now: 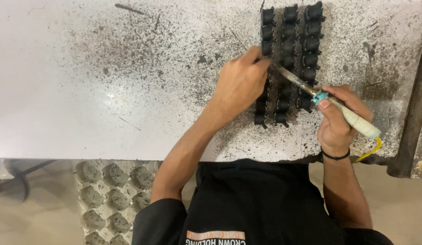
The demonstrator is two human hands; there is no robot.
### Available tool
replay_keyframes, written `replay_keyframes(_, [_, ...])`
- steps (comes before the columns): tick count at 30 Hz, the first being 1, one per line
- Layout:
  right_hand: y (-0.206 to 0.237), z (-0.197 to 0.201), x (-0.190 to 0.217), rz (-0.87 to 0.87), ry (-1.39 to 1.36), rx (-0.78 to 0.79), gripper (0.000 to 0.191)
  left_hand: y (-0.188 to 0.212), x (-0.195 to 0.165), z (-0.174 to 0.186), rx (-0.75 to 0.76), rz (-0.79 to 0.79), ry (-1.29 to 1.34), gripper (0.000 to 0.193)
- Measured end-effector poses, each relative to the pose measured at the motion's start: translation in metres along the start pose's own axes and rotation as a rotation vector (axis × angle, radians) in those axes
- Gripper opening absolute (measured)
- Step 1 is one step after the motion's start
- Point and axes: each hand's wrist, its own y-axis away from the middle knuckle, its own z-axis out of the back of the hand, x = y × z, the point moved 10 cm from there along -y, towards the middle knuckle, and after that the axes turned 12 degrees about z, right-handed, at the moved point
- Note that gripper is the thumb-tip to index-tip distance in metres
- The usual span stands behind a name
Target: The person arranges small black plastic chain link components into rows on a workbench, then uses a soldering iron to heat each link one at a time, holding each part steady while the hot tip works on it, with smoke rising as the parts are treated. The person works through the rows of links sequentially across the episode.
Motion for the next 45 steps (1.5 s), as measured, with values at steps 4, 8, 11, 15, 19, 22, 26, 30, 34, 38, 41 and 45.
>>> replay_keyframes(4, [-0.001,-0.001,0.005,0.038,-0.010,-0.001,0.021,0.001,0.007,0.011,-0.011,0.038,0.131,0.013])
replay_keyframes(8, [-0.001,-0.001,0.004,0.027,-0.044,-0.013,0.022,0.001,0.006,0.015,-0.033,0.026,0.122,0.013])
replay_keyframes(11, [-0.003,-0.003,0.006,0.050,-0.063,-0.030,0.021,0.002,0.004,0.011,-0.034,0.018,0.082,0.014])
replay_keyframes(15, [-0.006,-0.010,0.011,0.069,-0.033,0.002,0.021,0.004,0.004,0.007,-0.039,0.002,0.045,0.014])
replay_keyframes(19, [-0.006,-0.006,0.010,0.048,-0.034,-0.039,0.023,0.005,0.004,0.006,-0.045,-0.013,0.038,0.015])
replay_keyframes(22, [-0.003,-0.008,0.007,0.050,-0.064,0.017,0.021,0.006,0.004,0.007,-0.069,-0.034,0.041,0.017])
replay_keyframes(26, [-0.001,-0.001,-0.002,0.061,-0.054,0.037,0.022,0.002,0.010,-0.004,-0.013,-0.018,0.038,0.015])
replay_keyframes(30, [-0.019,0.007,-0.003,0.096,-0.126,0.076,0.018,-0.001,-0.006,0.012,-0.071,-0.059,0.012,0.010])
replay_keyframes(34, [-0.035,0.033,0.011,0.132,-0.086,-0.057,0.015,-0.003,-0.032,0.041,0.211,0.049,0.047,0.007])
replay_keyframes(38, [-0.025,0.018,0.003,0.056,-0.040,-0.062,0.017,-0.001,-0.077,0.146,-0.206,-0.206,0.115,0.029])
replay_keyframes(41, [-0.025,0.004,-0.001,0.062,-0.042,-0.038,0.021,-0.015,-0.074,0.154,-0.393,-0.242,0.098,0.035])
replay_keyframes(45, [-0.026,0.000,0.000,0.071,0.011,-0.035,0.025,-0.034,-0.032,0.064,-0.191,-0.023,-0.017,0.034])
